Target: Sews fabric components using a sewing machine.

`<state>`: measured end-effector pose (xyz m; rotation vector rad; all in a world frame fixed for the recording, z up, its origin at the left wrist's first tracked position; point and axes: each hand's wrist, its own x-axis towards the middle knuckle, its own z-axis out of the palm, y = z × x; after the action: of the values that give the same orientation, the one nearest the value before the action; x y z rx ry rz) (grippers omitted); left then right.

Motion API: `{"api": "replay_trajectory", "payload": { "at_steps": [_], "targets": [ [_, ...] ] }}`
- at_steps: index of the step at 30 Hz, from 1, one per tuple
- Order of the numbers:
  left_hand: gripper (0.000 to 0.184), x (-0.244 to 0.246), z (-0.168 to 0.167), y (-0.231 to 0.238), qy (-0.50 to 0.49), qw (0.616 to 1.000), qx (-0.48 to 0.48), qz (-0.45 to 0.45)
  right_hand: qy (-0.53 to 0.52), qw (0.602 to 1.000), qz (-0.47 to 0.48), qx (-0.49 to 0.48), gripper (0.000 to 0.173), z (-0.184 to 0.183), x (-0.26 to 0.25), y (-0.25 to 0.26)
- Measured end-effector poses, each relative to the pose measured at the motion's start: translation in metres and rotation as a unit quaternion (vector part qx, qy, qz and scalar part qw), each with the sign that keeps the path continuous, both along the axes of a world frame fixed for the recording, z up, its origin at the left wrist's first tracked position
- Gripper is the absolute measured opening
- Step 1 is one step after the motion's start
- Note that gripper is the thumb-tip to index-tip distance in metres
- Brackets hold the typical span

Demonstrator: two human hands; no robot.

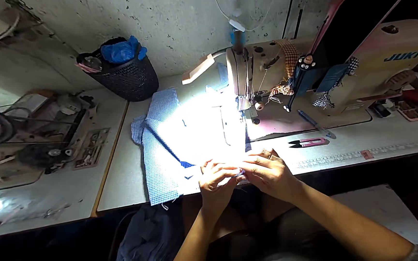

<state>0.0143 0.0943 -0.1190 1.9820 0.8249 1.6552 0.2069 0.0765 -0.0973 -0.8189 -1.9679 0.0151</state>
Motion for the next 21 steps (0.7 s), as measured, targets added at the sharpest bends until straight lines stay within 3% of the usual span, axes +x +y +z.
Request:
{"api": "replay_trajectory", "payload": {
  "at_steps": [6, 11, 17, 21],
  "targets": [
    [0.011, -0.001, 0.0, -0.002, 0.059, 0.998, 0.022, 0.002, -0.02, 1.0, 0.008, -0.002, 0.018, -0.004, 0.005, -0.004],
    [0.033, -0.012, 0.005, 0.014, 0.184, 0.981, 0.021, -0.056, -0.049, 0.998, -0.006, -0.05, 0.018, -0.031, 0.009, -0.018],
    [0.037, 0.009, 0.024, 0.073, 0.396, 0.915, -0.048, -0.056, -0.057, 0.996, -0.04, -0.058, 0.017, -0.044, -0.001, -0.03],
    [0.035, 0.005, 0.015, 0.096, 0.437, 0.899, -0.023, -0.024, -0.057, 0.996, -0.051, -0.052, 0.018, -0.046, 0.0, -0.03]
  ]
}}
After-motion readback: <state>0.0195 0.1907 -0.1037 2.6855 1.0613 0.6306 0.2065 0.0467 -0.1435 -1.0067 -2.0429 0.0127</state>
